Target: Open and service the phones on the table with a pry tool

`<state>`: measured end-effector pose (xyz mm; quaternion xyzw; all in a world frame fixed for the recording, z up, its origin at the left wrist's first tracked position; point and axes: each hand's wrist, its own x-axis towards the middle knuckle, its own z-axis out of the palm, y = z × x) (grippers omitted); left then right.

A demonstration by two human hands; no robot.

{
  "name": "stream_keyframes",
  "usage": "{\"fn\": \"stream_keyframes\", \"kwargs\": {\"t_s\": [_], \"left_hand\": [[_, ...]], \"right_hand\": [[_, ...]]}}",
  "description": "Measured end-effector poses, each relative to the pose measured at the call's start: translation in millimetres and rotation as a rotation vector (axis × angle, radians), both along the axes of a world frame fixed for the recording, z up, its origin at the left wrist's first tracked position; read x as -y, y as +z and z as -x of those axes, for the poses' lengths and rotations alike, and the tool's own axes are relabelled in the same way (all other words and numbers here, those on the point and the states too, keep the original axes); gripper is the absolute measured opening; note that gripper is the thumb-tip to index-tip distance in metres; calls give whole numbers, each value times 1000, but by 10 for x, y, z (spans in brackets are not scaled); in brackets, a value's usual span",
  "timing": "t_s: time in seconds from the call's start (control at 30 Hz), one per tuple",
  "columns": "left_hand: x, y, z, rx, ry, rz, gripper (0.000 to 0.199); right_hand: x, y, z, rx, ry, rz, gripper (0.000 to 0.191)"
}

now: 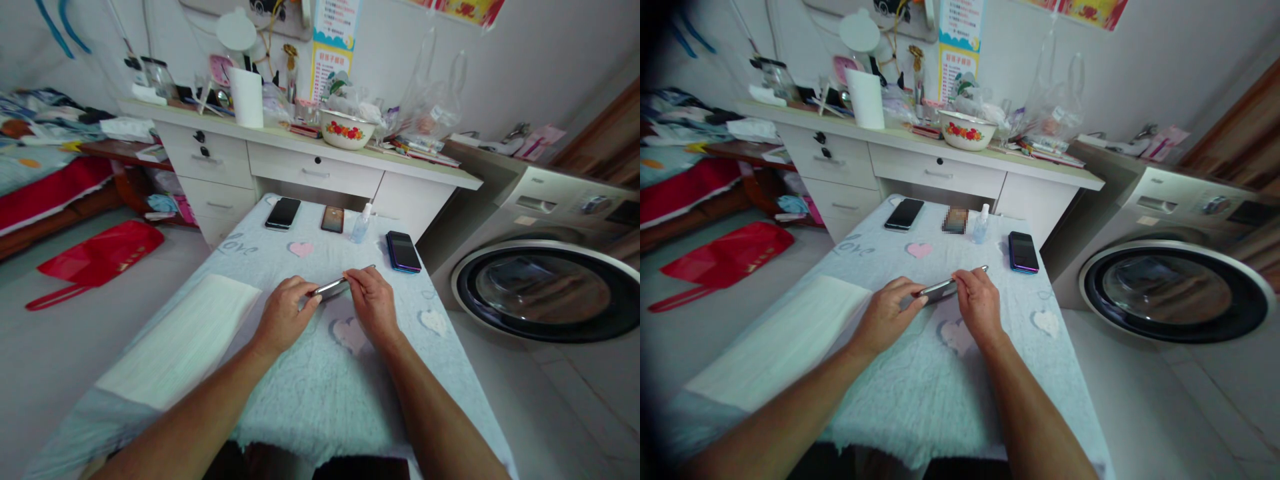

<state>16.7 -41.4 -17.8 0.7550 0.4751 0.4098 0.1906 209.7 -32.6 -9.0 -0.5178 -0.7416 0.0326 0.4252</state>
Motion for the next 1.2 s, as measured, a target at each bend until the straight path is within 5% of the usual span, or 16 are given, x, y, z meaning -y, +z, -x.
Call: {"fn": "stream_keyframes", "kwargs": {"t_s": [0.4,1.2], "left_hand": [[-3,8,-18,-14,23,10,13],[3,-12,-2,-29,-2,-10,11]], "right_hand": [[-45,-9,-52,31,-155,-6,19],[180,7,284,84,172,50,24]]}}
